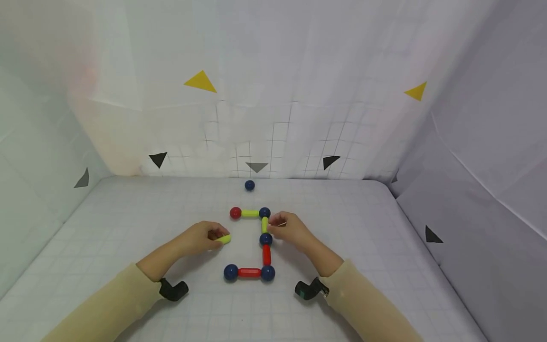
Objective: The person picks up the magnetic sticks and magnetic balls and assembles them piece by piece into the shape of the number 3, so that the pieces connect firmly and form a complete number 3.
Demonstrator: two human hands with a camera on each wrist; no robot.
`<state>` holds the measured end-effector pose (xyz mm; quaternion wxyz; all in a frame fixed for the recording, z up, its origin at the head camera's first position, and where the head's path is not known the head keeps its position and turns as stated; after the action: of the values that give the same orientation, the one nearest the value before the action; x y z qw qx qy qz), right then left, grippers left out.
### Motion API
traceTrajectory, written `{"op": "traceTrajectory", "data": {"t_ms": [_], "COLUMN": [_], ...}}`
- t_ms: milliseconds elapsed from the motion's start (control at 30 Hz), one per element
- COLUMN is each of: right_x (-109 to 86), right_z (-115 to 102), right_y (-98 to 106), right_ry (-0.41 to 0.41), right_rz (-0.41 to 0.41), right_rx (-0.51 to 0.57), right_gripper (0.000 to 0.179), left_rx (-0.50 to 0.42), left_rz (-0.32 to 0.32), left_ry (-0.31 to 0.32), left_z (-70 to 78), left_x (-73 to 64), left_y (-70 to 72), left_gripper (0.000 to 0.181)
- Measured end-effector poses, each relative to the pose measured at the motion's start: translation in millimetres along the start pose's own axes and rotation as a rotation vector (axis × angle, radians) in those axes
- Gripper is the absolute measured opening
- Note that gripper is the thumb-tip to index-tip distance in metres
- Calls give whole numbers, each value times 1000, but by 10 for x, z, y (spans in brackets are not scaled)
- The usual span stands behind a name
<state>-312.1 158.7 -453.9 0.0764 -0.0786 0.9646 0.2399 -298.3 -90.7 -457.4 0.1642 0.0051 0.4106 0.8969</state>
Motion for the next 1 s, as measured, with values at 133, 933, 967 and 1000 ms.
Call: {"op": "traceTrajectory", "data": {"t_ms": [133, 933, 967, 1000], "right_x": [-72, -121, -117, -114], "right_z": [10, 44, 46, 48], "right_y": [-49, -124, -122, -120], "right_ry": [17, 20, 22, 23], "right_rz": [-31, 31, 33, 35], "right_rx": [-29, -82, -83, -82], "right_gripper": [27, 24, 23, 23], "left_rx": [-4, -72, -77, -81], "left_rz": [12, -9, -17, -23], "left_ry": [-23, -74, -83, -93], "left_z": [18, 66, 82, 100], "left_x": [-5, 47, 56, 65], "left_y": [-1, -101, -117, -132], "left_gripper": [25, 19, 20, 20]}}
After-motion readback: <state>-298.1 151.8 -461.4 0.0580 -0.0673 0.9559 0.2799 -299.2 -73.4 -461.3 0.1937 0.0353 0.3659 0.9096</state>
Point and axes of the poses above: each hand's wrist, its own x-axis towards the middle knuckle, its own y-axis out of the back of the hand, z = x × y, the point moved 7 cm from there along x, towards the middle knuckle, and after that the axes turned 6 degrees about z, right-handed, at the moved point
